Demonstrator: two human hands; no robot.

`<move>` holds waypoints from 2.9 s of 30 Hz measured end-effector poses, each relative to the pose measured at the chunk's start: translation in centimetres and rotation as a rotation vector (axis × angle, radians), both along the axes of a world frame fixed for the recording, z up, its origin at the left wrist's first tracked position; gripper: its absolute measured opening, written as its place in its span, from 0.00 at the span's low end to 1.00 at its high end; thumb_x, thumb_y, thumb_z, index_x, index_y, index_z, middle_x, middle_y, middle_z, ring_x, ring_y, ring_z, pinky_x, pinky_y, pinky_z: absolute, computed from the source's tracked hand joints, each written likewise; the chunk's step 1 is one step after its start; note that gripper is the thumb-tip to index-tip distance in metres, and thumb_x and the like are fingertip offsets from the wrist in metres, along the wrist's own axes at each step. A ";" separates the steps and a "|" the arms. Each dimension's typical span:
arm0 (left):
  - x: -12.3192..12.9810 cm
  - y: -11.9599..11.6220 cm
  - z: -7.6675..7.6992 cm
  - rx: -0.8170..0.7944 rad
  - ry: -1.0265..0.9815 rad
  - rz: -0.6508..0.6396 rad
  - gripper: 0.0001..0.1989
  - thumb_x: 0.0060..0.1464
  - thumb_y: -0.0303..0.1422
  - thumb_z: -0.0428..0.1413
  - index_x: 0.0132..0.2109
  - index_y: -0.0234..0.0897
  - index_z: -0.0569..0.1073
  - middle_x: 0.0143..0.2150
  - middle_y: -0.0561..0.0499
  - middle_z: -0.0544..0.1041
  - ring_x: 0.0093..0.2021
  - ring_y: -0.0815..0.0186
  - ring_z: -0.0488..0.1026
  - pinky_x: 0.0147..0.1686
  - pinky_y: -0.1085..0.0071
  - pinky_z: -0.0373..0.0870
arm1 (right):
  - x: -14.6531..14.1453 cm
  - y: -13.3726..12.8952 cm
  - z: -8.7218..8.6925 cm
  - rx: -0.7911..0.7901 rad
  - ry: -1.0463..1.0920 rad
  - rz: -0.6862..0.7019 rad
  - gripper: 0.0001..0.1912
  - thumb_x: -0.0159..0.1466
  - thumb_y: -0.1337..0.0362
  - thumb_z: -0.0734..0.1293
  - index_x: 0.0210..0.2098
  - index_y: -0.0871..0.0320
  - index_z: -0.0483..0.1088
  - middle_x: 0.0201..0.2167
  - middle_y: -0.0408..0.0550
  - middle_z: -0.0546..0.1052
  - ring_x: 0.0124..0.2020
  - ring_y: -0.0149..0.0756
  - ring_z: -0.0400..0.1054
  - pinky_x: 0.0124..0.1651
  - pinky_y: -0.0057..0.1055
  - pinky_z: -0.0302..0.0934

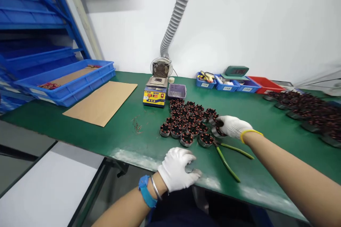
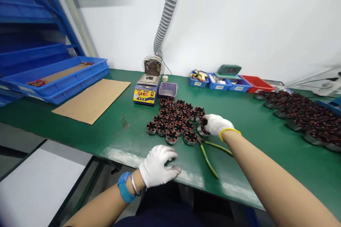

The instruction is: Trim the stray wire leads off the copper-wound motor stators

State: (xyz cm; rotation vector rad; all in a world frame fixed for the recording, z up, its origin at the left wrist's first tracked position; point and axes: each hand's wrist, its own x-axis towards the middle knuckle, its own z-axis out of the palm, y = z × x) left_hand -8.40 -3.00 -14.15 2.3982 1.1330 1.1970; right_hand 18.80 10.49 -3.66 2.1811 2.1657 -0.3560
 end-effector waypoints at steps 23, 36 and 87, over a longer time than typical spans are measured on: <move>10.4 6.6 10.2 -0.295 0.325 0.178 0.22 0.63 0.37 0.59 0.62 0.40 0.74 0.65 0.44 0.75 0.62 0.54 0.74 0.64 0.58 0.72 | 14.2 -13.9 -7.2 0.505 -0.005 0.062 0.34 0.66 0.45 0.56 0.55 0.64 0.75 0.50 0.71 0.79 0.50 0.69 0.75 0.46 0.62 0.71; 17.4 16.4 14.8 -0.455 0.588 0.363 0.19 0.66 0.41 0.60 0.59 0.37 0.74 0.59 0.42 0.76 0.55 0.56 0.77 0.53 0.54 0.78 | 15.2 -13.2 -8.3 0.608 0.117 0.007 0.29 0.63 0.44 0.60 0.53 0.56 0.76 0.50 0.62 0.80 0.50 0.63 0.73 0.50 0.57 0.67; 18.7 2.4 2.7 0.007 0.111 -0.311 0.22 0.59 0.49 0.60 0.54 0.41 0.77 0.68 0.37 0.70 0.65 0.47 0.71 0.60 0.49 0.72 | 12.1 -17.2 -3.6 -0.076 0.559 -0.041 0.16 0.65 0.52 0.60 0.28 0.51 0.74 0.28 0.46 0.80 0.28 0.41 0.75 0.31 0.33 0.69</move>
